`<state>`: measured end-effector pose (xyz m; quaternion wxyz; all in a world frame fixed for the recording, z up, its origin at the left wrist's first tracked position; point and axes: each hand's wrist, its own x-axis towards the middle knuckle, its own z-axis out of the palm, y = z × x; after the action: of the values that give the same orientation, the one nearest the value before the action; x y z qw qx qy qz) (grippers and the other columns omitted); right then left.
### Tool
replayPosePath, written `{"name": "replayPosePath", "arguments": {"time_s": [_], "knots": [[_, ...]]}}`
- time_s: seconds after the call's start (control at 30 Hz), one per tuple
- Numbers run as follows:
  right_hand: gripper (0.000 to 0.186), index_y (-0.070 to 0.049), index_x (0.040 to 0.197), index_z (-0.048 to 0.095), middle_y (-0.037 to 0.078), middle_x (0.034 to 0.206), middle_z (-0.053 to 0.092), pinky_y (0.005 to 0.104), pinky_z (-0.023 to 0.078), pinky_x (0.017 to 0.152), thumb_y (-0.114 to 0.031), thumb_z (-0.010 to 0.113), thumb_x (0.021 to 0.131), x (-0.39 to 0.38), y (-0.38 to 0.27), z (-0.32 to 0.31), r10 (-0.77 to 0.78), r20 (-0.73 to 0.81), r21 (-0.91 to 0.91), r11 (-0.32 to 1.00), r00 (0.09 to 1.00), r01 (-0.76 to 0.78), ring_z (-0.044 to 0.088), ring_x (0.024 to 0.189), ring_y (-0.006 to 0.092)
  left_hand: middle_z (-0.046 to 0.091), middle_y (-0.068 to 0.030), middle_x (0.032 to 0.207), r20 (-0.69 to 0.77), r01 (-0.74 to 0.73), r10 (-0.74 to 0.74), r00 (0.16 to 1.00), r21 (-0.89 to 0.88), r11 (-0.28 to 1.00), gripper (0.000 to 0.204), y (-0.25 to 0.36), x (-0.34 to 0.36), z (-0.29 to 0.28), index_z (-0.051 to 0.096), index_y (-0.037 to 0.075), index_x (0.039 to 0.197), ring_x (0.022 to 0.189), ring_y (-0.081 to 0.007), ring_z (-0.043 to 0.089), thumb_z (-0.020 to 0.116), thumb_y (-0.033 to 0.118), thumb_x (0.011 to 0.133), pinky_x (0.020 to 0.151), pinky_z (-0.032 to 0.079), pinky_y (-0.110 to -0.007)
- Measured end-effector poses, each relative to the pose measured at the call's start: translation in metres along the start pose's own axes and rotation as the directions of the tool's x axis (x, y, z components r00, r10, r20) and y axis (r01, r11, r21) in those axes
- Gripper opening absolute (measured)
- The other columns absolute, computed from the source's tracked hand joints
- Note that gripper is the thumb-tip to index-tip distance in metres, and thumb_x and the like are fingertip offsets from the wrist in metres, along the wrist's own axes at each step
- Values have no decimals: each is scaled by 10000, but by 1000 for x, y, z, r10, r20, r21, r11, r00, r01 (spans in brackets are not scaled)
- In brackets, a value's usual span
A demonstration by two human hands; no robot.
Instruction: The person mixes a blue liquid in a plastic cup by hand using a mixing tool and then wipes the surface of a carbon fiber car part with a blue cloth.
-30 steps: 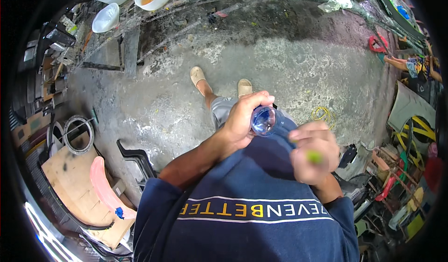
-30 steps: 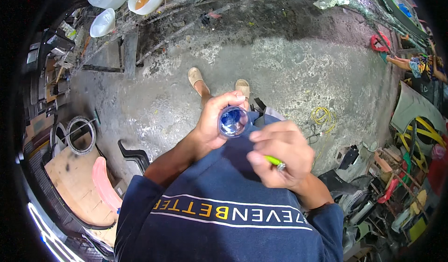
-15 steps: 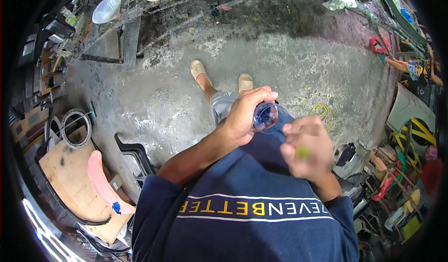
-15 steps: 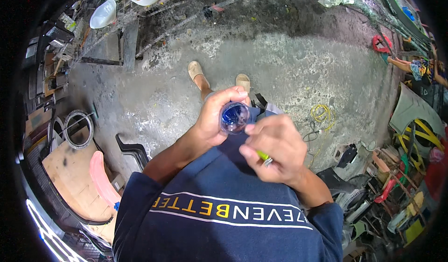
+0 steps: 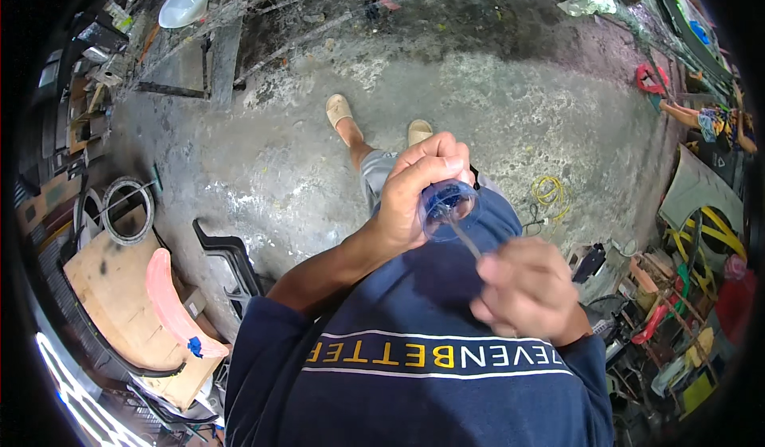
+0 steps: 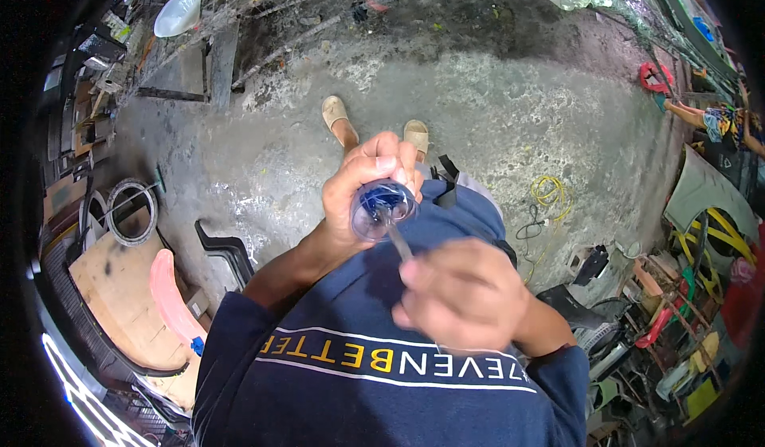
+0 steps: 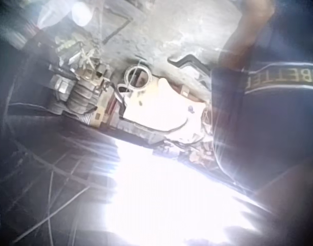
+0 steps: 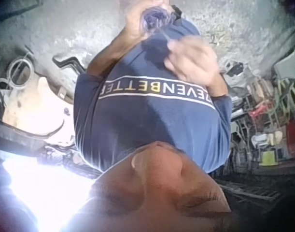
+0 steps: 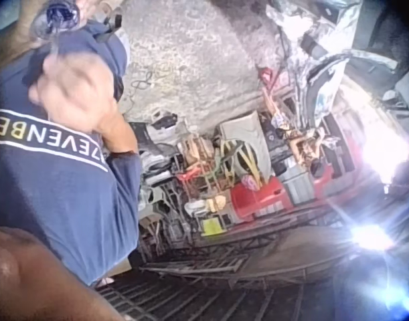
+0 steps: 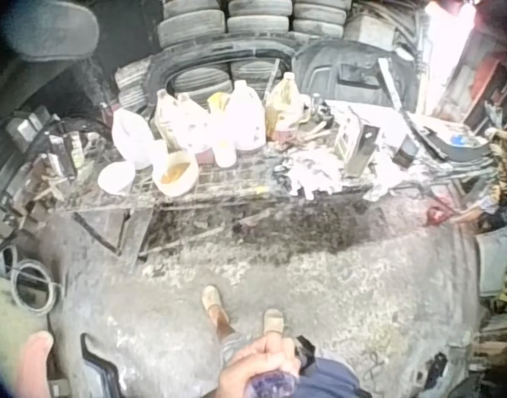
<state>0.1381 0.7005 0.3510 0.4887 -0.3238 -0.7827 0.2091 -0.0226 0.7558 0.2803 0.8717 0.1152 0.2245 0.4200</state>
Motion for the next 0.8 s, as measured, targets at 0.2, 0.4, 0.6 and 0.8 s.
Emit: {"name": "replayPosePath", "arguments": {"time_s": [0.2, 0.4, 0.6, 0.8], "knots": [[265, -13, 846, 625, 171, 1042, 650, 339, 556, 632, -124, 819, 704, 5, -4, -7, -35, 110, -1, 999, 993, 35, 644, 789, 270, 488, -73, 731, 16, -14, 15, 1000, -16, 1000, 192, -1, 0, 0, 474, 49, 755, 607, -157, 487, 500, 182, 890, 570, 419, -282], [226, -13, 805, 610, 171, 1013, 650, 345, 543, 624, -113, 802, 741, 5, -4, -5, 120, 35, -98, 988, 992, -116, 637, 804, 285, 484, -68, 735, -22, -36, 37, 999, 22, 999, 185, -3, 2, -3, 463, 55, 758, 616, -153, 490, 494, 178, 892, 558, 408, -272], [232, -9, 891, 627, 133, 947, 648, 336, 520, 680, -104, 797, 764, -3, 3, 0, 307, -106, 94, 950, 946, -298, 633, 814, 272, 521, -42, 710, -28, -52, 52, 998, 1, 999, 195, -3, 4, -1, 475, 64, 736, 573, -104, 516, 507, 118, 921, 514, 439, -249], [236, -16, 908, 619, 133, 972, 661, 331, 520, 664, -90, 791, 764, -5, 0, -2, 323, -117, -18, 945, 939, -327, 633, 816, 257, 494, -63, 730, -34, 22, -22, 999, 7, 1000, 191, 0, 3, -5, 444, 74, 739, 645, -142, 477, 491, 179, 891, 564, 395, -268]]}}
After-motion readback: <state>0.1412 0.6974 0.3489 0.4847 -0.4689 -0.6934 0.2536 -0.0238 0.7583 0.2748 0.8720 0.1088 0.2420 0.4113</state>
